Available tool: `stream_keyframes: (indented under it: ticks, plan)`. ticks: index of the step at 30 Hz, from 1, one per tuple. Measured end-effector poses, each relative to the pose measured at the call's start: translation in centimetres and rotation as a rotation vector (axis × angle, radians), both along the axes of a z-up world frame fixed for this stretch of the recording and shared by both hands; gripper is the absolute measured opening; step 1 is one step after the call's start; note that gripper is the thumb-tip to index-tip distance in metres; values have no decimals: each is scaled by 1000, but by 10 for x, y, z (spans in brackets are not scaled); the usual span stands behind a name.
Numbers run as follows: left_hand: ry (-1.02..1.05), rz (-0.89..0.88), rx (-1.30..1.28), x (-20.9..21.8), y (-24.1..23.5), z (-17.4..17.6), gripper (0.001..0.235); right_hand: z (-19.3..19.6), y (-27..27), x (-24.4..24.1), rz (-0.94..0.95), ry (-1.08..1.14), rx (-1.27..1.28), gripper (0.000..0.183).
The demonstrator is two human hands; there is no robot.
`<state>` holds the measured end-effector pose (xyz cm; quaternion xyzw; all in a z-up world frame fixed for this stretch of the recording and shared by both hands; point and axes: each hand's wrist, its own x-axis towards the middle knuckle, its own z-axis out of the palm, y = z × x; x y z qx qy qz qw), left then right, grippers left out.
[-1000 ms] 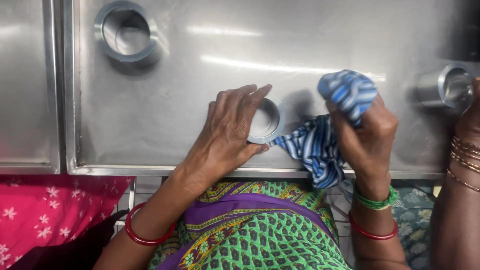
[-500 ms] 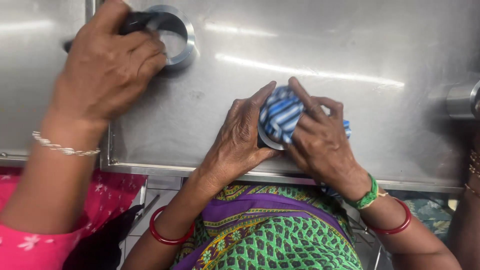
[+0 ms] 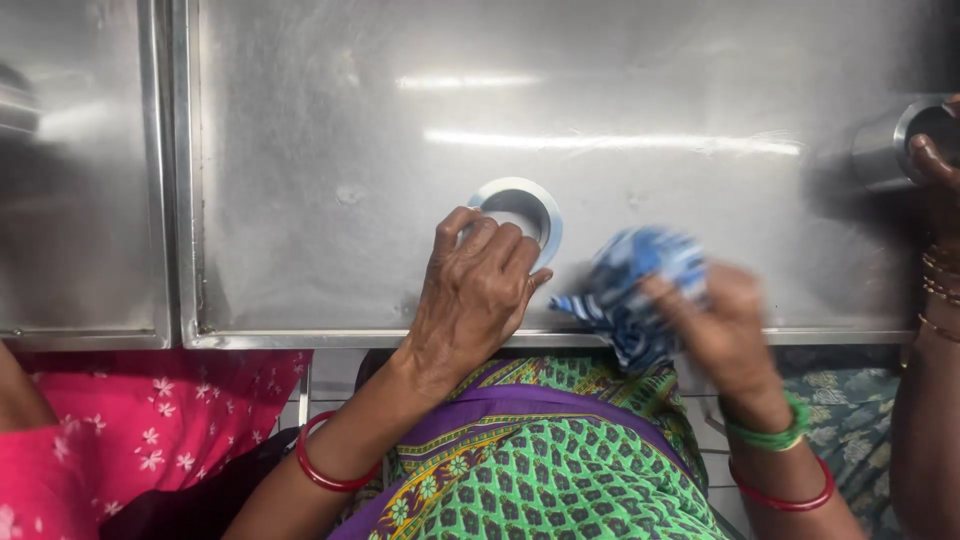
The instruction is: The camera wearer is cleaning metal rings with a blue and white striped cloth and marking them with a marker while working at a table with others.
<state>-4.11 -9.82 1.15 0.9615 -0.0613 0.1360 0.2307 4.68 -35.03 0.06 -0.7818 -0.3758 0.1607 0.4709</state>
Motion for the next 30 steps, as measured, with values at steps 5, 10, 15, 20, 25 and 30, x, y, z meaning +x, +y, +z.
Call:
stream_keyframes:
  ticks: [5, 10, 15, 20, 25, 30]
  plan:
    - [325, 330, -486, 10, -18, 37, 28, 43, 25, 3, -261, -39, 189, 18]
    - [637, 1041, -2219, 21, -52, 80, 21, 85, 100, -16, -29, -745, 29, 32]
    - [114, 300, -2062, -16, -58, -7, 30, 55, 96, 2, -260, -353, 108, 43]
    - [-99, 431, -981, -8, -55, 31, 42, 65, 88, -10, -209, -28, 354, 49]
    - [-185, 61, -1674, -20, -37, 43, 42, 60, 76, -5, 173, 463, 427, 48]
    - [-195, 237, -1482, -6, -19, 34, 39, 48, 109, 3, 8, 534, 195, 44]
